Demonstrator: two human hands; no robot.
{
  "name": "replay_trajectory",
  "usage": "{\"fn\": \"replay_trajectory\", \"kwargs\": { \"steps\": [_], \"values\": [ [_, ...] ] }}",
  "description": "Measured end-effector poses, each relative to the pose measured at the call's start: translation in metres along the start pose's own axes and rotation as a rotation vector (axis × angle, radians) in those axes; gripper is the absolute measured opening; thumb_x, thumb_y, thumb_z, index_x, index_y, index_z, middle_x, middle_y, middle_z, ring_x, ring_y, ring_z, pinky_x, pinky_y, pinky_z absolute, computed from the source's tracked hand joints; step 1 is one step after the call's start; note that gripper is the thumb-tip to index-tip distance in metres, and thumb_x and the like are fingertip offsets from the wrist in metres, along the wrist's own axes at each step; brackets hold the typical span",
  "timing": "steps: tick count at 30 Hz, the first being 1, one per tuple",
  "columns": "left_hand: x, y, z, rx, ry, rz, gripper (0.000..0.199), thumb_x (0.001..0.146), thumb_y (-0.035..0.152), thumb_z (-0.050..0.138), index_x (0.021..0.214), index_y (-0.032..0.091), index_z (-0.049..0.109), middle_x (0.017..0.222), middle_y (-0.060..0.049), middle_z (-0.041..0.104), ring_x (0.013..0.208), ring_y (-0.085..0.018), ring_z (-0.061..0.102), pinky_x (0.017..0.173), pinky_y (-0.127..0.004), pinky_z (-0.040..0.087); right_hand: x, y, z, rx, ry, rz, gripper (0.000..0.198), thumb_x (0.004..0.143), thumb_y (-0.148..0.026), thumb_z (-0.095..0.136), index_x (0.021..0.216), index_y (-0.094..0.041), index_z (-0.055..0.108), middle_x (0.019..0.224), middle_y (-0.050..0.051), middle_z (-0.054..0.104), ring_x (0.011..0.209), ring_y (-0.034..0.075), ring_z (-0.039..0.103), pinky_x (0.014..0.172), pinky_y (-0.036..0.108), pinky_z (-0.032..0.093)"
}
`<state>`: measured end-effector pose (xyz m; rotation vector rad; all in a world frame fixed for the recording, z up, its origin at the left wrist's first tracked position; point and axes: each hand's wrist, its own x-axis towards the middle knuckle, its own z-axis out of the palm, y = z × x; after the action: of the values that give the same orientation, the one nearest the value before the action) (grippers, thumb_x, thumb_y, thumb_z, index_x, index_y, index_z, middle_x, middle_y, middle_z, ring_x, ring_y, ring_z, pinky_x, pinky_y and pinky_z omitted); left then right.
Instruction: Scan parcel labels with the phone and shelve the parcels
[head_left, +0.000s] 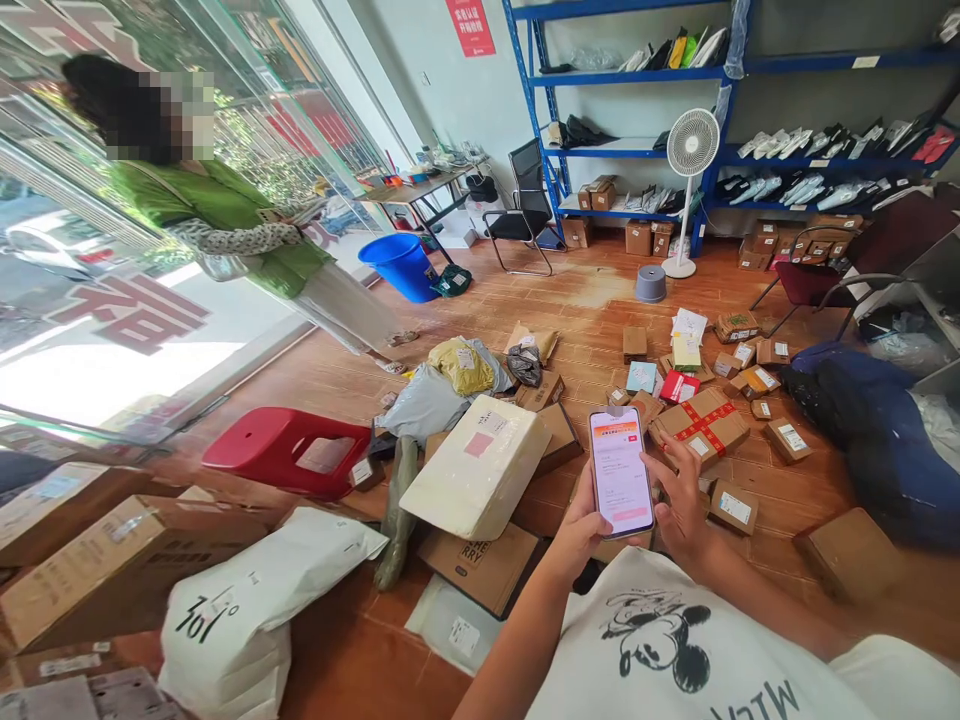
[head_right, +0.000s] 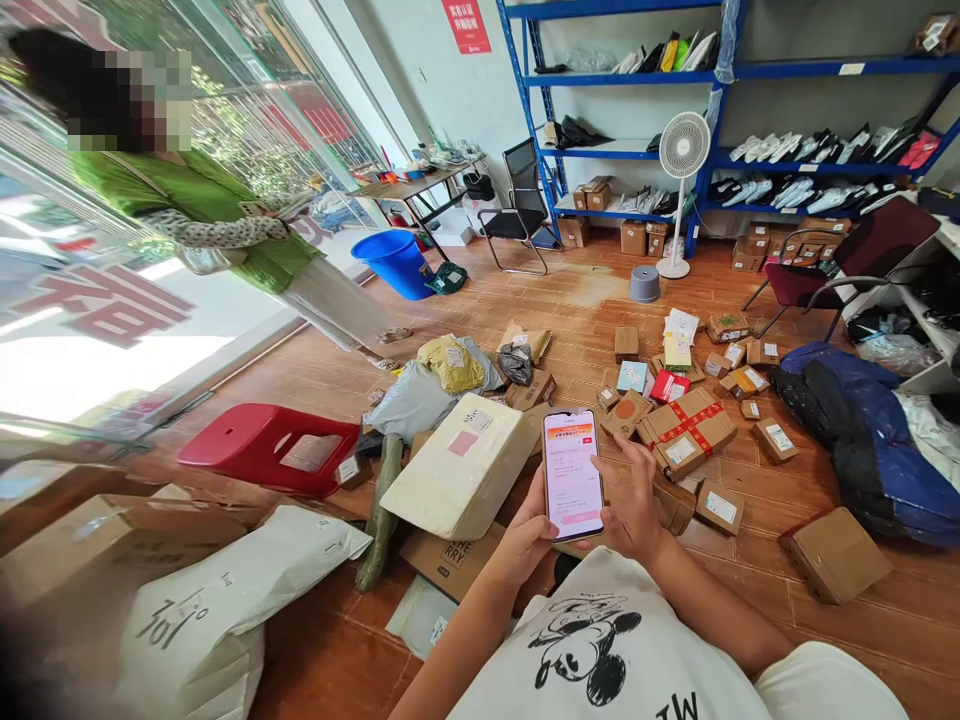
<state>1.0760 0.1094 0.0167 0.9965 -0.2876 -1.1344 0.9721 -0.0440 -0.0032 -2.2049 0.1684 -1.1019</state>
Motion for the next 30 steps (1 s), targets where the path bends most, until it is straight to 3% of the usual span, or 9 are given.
{"fn": "replay_trajectory", "kwargs": {
  "steps": [9, 21, 30],
  "values": [
    [-0.014, 0.019, 0.002, 0.042, 0.04, 0.024, 0.117, 0.061, 0.008, 0.056, 0.163, 0.046, 0.014, 0.162, -0.002, 0.042, 0.108, -0.029, 0.067, 0.067, -0.034, 0.064, -0.002, 0.004, 0.005, 0.07, 0.011, -0.179, 0.052, 0.103, -0.047, 0.03, 0.126, -0.033, 0.074, 0.15, 0.01, 0.044, 0.126, 0.035, 0.046, 0.098, 0.06, 0.046],
    [-0.016, 0.03, 0.002, 0.061, 0.048, 0.014, 0.11, 0.065, 0.01, 0.059, 0.161, 0.046, 0.02, 0.159, -0.004, 0.045, 0.116, -0.034, 0.064, 0.077, -0.04, 0.064, 0.002, 0.005, 0.011, 0.146, 0.035, -0.128, 0.055, 0.104, -0.051, 0.026, 0.124, -0.033, 0.074, 0.147, 0.01, 0.047, 0.122, 0.033, 0.046, 0.099, 0.059, 0.042],
    [-0.016, 0.033, 0.004, 0.068, 0.015, 0.016, 0.117, 0.064, 0.009, 0.058, 0.162, 0.049, 0.008, 0.162, -0.002, 0.041, 0.114, -0.031, 0.065, 0.073, -0.035, 0.063, 0.013, -0.007, 0.015, 0.06, -0.07, -0.096, 0.062, 0.103, -0.06, 0.021, 0.147, -0.035, 0.056, 0.158, 0.011, 0.031, 0.134, 0.037, 0.038, 0.105, 0.061, 0.04]
  ]
}}
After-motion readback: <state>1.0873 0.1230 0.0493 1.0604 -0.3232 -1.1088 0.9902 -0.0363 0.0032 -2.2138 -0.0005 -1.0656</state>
